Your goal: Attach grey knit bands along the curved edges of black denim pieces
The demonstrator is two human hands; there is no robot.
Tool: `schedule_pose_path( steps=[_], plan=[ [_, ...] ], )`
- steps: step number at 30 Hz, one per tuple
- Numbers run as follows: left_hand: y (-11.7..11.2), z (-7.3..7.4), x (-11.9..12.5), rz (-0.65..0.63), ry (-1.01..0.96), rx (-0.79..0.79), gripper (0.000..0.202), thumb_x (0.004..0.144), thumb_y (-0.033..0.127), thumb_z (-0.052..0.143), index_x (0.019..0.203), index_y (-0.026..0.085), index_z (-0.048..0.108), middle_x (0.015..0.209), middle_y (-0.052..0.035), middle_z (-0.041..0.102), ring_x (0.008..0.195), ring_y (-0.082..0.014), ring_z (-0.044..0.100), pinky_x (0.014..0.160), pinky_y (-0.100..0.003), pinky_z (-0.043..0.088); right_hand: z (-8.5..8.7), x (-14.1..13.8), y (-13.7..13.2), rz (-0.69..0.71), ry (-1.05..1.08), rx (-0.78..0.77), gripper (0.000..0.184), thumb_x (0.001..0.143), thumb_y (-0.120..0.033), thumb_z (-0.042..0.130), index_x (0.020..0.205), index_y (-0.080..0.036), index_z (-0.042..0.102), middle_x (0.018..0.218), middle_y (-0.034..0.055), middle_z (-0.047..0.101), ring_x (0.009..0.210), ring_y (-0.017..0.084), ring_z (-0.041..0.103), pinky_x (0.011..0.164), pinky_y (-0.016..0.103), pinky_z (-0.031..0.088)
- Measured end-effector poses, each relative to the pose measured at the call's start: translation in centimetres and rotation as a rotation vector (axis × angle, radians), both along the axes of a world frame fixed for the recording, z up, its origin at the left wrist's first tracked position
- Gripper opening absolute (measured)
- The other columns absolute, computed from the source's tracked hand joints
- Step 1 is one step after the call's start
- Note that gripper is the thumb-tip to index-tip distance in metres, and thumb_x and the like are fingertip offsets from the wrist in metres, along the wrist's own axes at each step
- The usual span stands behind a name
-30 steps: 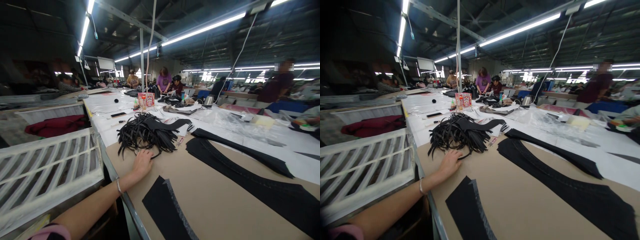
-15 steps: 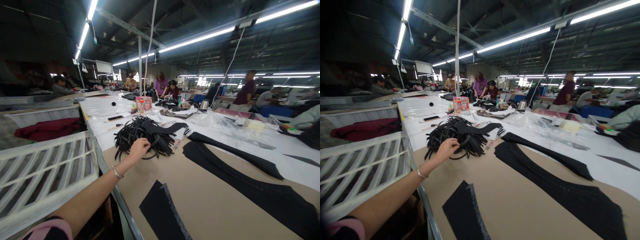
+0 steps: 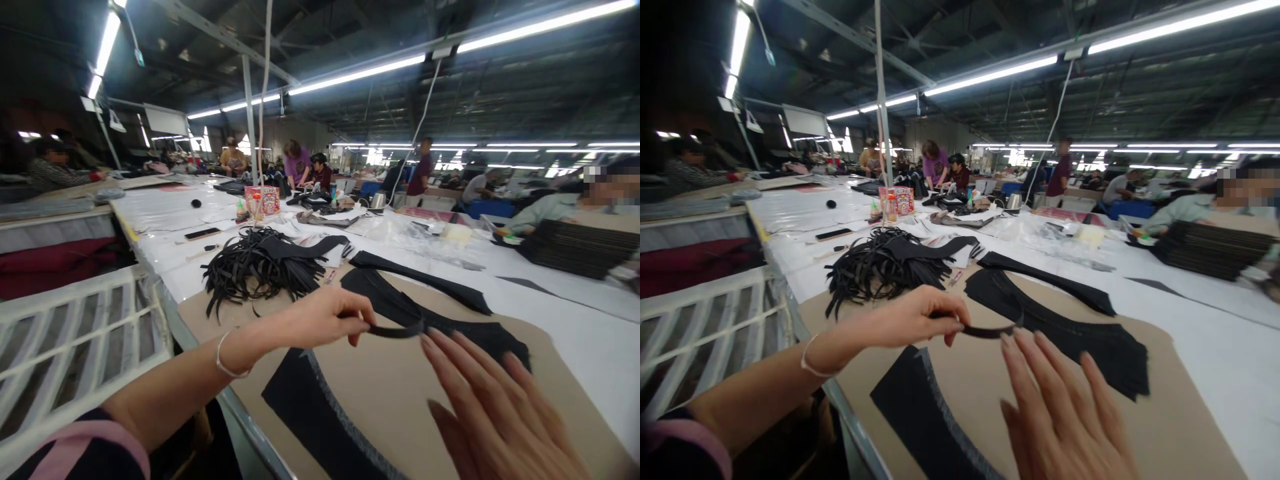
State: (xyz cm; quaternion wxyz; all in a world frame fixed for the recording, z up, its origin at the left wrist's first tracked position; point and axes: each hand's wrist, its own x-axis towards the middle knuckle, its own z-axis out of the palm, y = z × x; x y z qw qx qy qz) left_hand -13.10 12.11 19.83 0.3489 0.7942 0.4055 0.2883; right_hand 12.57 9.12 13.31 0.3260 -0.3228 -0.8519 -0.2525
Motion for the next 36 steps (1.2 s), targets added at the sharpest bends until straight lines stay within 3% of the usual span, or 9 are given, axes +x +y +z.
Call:
schedule_pose_path(
  steps=[2, 5, 7, 9, 12, 17, 23, 28, 36],
  plan=[
    [-1.3, -0.4, 1.9, -0.059, 0.05, 0.006, 0.016, 0.085, 0.017, 0.05, 0.087, 0.016, 0.066, 0.069, 0.0014, 0.065, 0.062, -0.0083, 0.054, 0.059, -0.017, 0.039, 1.6, -1.5, 0.8, 0.064, -0.056, -0.139, 0.037, 0.094, -0.027, 0.04, 0.13, -0.023, 0.05, 0.114, 0.0069, 0.066, 0.107, 0.025, 0.06, 0.108, 0.052, 0.027],
    [-1.8, -1.5, 3.2, -0.066, 0.061, -0.102, 0.017, 0.082, 0.015, 0.052, 0.09, 0.016, 0.068, 0.068, 0.0015, 0.066, 0.057, -0.0073, 0.049, 0.053, -0.017, 0.035, 2.6, -1.9, 0.6, 0.03, -0.047, -0.645, 0.032, 0.098, -0.031, 0.031, 0.089, -0.024, 0.061, 0.079, 0.0006, 0.066, 0.074, 0.017, 0.062, 0.081, 0.037, 0.044],
    [-1.5, -2.1, 3.4, -0.079, 0.038, -0.248, 0.02, 0.08, 0.012, 0.052, 0.093, 0.014, 0.066, 0.065, 0.0015, 0.065, 0.053, -0.0072, 0.046, 0.05, -0.017, 0.034, 2.8, -1.3, 0.0, -0.03, 0.0, -0.98, 0.035, 0.097, -0.038, 0.03, 0.082, -0.024, 0.058, 0.074, 0.0, 0.063, 0.069, 0.016, 0.059, 0.064, 0.03, 0.042],
    [-1.1, -2.5, 3.4, -0.126, 0.001, -0.39, 0.02, 0.078, 0.011, 0.051, 0.094, 0.013, 0.064, 0.063, 0.0008, 0.064, 0.052, -0.0077, 0.047, 0.05, -0.018, 0.036, 3.0, -0.4, -0.5, -0.074, 0.053, -1.174, 0.032, 0.095, -0.041, 0.033, 0.086, -0.025, 0.059, 0.076, 0.0, 0.062, 0.069, 0.016, 0.057, 0.062, 0.028, 0.039],
    [-0.6, -2.7, 3.5, -0.189, -0.015, -0.491, 0.018, 0.076, 0.011, 0.052, 0.092, 0.013, 0.061, 0.063, -0.0003, 0.066, 0.051, -0.0084, 0.047, 0.051, -0.019, 0.038, 3.4, 0.5, -0.6, -0.075, 0.088, -1.306, 0.028, 0.091, -0.041, 0.04, 0.085, -0.023, 0.06, 0.076, 0.0005, 0.059, 0.07, 0.015, 0.053, 0.063, 0.028, 0.038],
    [-0.5, -2.9, 3.8, -0.293, 0.007, -0.592, 0.02, 0.072, 0.012, 0.052, 0.09, 0.014, 0.062, 0.069, -0.001, 0.068, 0.05, -0.0076, 0.048, 0.05, -0.02, 0.034, 3.9, 1.5, -0.6, -0.004, 0.215, -1.587, 0.023, 0.085, -0.04, 0.047, 0.081, -0.019, 0.056, 0.062, -0.004, 0.044, 0.056, 0.01, 0.04, 0.05, 0.022, 0.031],
    [-0.9, -3.4, 4.3, -0.282, 0.023, -0.684, 0.018, 0.068, 0.012, 0.054, 0.083, 0.014, 0.063, 0.064, 0.001, 0.065, 0.049, -0.0069, 0.045, 0.049, -0.019, 0.032, 3.0, 2.2, -1.5, 0.002, 0.374, -1.865, 0.018, 0.083, -0.037, 0.05, 0.083, -0.019, 0.052, 0.059, -0.0081, 0.041, 0.043, 0.004, 0.03, 0.04, 0.019, 0.022],
    [-1.3, -3.2, 4.7, -0.269, 0.044, -0.669, 0.014, 0.067, 0.012, 0.056, 0.078, 0.014, 0.065, 0.06, 0.0015, 0.064, 0.05, -0.0069, 0.046, 0.049, -0.018, 0.033, 2.1, 2.2, -2.0, 0.056, 0.459, -1.919, 0.019, 0.081, -0.038, 0.054, 0.08, -0.019, 0.05, 0.062, -0.0075, 0.047, 0.045, 0.005, 0.04, 0.041, 0.017, 0.033],
    [-1.5, -3.2, 5.0, -0.25, 0.084, -0.652, 0.011, 0.068, 0.017, 0.061, 0.078, 0.014, 0.064, 0.059, 0.0023, 0.062, 0.042, -0.0058, 0.046, 0.044, -0.018, 0.036, 2.4, 2.3, -2.7, 0.052, 0.464, -1.905, 0.017, 0.081, -0.036, 0.053, 0.081, -0.019, 0.052, 0.063, -0.0079, 0.048, 0.041, 0.002, 0.036, 0.037, 0.016, 0.029]
  ],
)
